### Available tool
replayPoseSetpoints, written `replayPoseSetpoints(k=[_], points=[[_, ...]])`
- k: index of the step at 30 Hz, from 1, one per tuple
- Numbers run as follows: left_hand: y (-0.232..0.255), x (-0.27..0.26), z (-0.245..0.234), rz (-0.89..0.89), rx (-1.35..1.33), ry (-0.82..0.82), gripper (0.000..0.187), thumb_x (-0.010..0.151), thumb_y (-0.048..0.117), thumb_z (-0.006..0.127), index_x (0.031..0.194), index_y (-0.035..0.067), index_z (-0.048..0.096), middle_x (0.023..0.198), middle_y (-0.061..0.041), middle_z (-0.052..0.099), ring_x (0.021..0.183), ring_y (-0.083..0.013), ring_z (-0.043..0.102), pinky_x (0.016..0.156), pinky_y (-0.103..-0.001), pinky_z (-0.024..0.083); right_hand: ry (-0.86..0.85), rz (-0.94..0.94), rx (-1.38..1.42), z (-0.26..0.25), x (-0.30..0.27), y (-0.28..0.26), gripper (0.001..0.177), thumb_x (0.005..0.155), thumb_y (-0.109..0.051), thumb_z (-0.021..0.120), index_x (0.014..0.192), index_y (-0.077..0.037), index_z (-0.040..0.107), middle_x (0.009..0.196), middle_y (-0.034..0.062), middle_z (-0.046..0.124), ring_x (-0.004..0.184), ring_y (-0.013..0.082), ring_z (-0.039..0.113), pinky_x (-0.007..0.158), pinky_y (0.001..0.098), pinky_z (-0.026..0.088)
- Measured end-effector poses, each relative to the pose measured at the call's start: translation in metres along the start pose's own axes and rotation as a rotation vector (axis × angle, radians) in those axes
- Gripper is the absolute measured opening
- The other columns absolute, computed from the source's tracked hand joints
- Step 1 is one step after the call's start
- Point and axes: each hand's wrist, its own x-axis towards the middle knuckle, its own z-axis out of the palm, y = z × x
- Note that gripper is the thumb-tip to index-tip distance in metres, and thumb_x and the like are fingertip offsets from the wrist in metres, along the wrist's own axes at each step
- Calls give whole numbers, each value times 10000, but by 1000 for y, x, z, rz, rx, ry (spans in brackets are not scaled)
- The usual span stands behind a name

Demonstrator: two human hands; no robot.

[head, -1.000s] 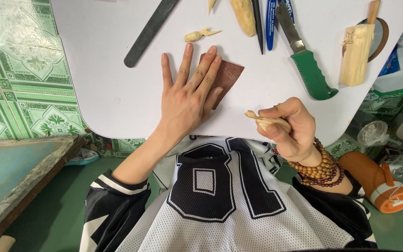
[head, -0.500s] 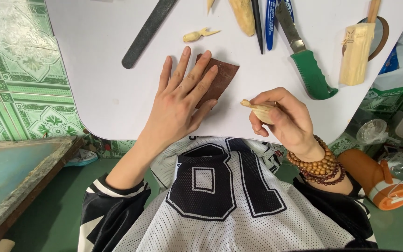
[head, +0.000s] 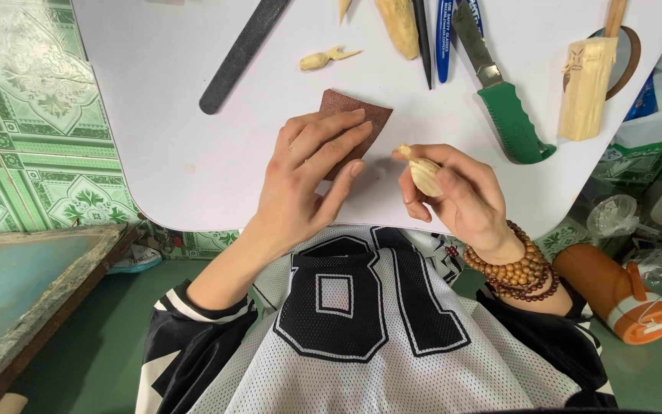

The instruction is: Hand-sanding a small carved wooden piece using a piece of sandpaper on a small workspace.

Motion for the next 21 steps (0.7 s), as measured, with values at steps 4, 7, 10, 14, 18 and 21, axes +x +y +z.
replayPoseSetpoints(k=[4,7,10,14,18,21], points=[[3,0,3,-40,-56,35,256,1083,141,538,1291,21,625,1252,-134,657,1106,-301,643,995,-394,468,10,63,61,-2,0,-1,491,1108,-289,459,1446,67,484,871,222,569,589,229,471,580,320,459],[9,2,1,-83,-128,18,271,1080,148,553,1316,28,607,1206,-122,673,1082,-270,637,991,-365,484,10,73,80,-1,0,0,499,1102,-278,465,1469,60,476,863,225,566,596,234,468,588,320,457],[12,2,1,-118,-239,-14,330,1086,162,580,1394,47,543,1189,-102,680,1002,-215,603,902,-305,527,8,91,75,2,0,-2,527,1090,-269,467,1492,71,452,871,239,568,651,246,462,624,321,453],[15,7,-1,-100,-300,-81,366,1085,201,608,1422,83,525,1192,-83,664,990,-197,634,856,-292,554,-48,71,58,-3,0,1,600,1089,-254,448,1559,98,328,986,293,589,785,283,525,640,338,465],[20,14,-3,-82,-338,-91,276,1064,148,619,1320,50,584,1218,-100,673,1003,-207,666,948,-315,554,-96,12,-51,4,2,-12,516,1099,-149,390,1556,84,332,981,275,603,684,268,506,640,328,474],[17,11,0,-69,-311,-63,127,1035,139,648,1142,74,632,1051,-58,702,844,-174,650,848,-307,488,-59,64,-133,10,3,-22,608,1073,-221,462,1587,59,298,951,177,610,643,200,514,625,293,486]])
